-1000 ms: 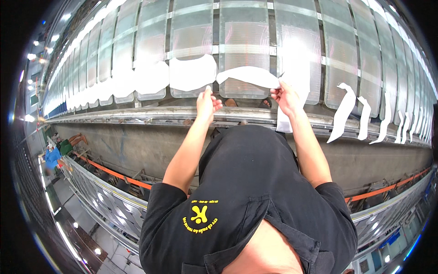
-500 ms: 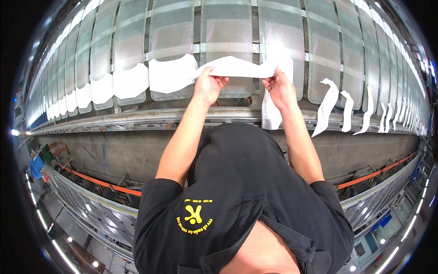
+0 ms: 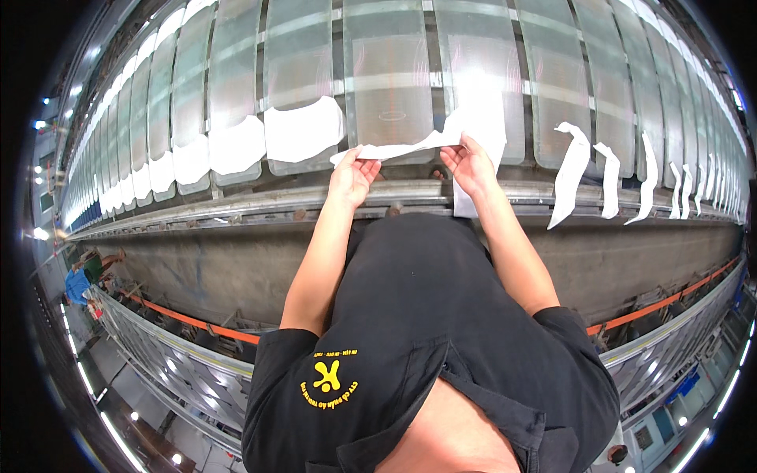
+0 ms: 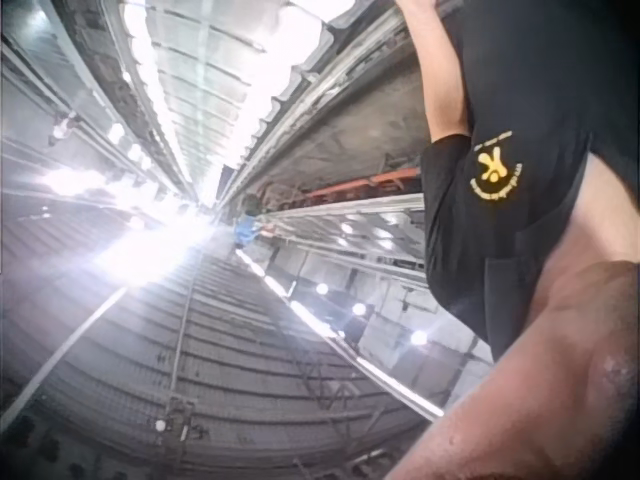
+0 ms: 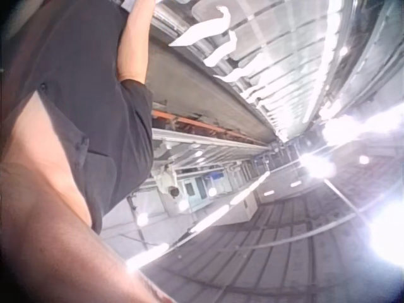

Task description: The person repeatedly picks up white paper pieces and places them on a metal rack with transparent bins. The person handles the paper one at a time, smoothing each piece onto the rack surface.

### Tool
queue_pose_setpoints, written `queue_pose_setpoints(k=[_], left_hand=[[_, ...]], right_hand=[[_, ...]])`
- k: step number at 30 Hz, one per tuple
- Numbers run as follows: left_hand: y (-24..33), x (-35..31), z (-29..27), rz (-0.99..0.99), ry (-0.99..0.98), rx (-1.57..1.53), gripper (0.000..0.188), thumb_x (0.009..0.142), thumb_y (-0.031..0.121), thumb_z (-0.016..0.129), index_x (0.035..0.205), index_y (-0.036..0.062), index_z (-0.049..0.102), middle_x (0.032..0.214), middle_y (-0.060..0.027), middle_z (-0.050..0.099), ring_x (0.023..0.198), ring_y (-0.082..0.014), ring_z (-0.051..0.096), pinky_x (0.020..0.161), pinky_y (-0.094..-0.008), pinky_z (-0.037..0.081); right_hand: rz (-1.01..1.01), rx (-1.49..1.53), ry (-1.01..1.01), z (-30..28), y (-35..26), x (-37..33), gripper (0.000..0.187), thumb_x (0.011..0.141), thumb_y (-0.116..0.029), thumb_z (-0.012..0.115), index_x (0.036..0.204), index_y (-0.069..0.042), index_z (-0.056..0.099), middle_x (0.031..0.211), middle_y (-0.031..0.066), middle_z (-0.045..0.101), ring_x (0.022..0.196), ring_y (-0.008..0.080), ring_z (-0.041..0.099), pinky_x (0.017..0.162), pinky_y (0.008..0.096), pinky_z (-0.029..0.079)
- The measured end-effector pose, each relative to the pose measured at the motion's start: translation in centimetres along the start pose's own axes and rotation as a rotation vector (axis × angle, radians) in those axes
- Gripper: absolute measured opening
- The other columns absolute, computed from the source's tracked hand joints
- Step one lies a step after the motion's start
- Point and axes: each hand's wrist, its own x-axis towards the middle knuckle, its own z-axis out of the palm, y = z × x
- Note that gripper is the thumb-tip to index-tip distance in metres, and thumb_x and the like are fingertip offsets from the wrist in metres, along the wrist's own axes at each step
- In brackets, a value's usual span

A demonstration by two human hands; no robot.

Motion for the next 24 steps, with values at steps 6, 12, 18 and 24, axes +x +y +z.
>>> queue_pose_setpoints(k=[6,12,18,24], left_hand=[[1.2,-0.6,0.8,0.123,-0.167,0.041,0.019,0.098,0.009,0.061,0.115,0.0063,0.054,0.102,-0.0048,0.063,0.092,-0.0171,0.063,0.086,-0.0341,0.056],[2.5,0.0,1.3,0.017,-0.024,-0.060,0.019,0.099,0.020,0.067,0.111,0.0079,0.059,0.093,-0.0030,0.065,0.078,-0.0142,0.063,0.071,-0.0301,0.058],[0.3,0.2,-1.1,-0.015,0.091,0.086,0.031,0.100,0.029,0.065,0.119,0.0060,0.057,0.100,-0.0095,0.065,0.093,-0.0229,0.065,0.082,-0.0386,0.059],[4.7,-1.6,2.6,0.268,-0.085,0.104,0.021,0.101,0.021,0.062,0.113,0.0047,0.055,0.099,-0.0090,0.062,0.094,-0.0216,0.065,0.085,-0.0354,0.057]], right_hand=[[-0.089,-0.013,-0.068,2.0,-2.3,-1.3,0.019,0.102,-0.022,0.059,0.108,-0.005,0.059,0.093,0.0091,0.063,0.085,0.0221,0.066,0.076,0.0344,0.057],[-0.157,-0.091,-0.153,2.1,-3.8,-1.0,0.014,0.101,-0.019,0.063,0.103,-0.005,0.059,0.090,0.0073,0.063,0.080,0.0187,0.064,0.071,0.0321,0.056],[-0.119,-0.119,0.053,-1.7,-0.4,0.2,0.017,0.102,-0.023,0.059,0.105,-0.006,0.059,0.094,0.0077,0.064,0.084,0.0184,0.065,0.077,0.0345,0.057],[-0.335,-0.169,-0.090,3.5,-4.2,-1.1,0.019,0.102,-0.020,0.061,0.104,-0.002,0.057,0.095,0.0094,0.065,0.088,0.0196,0.065,0.084,0.0354,0.057]])
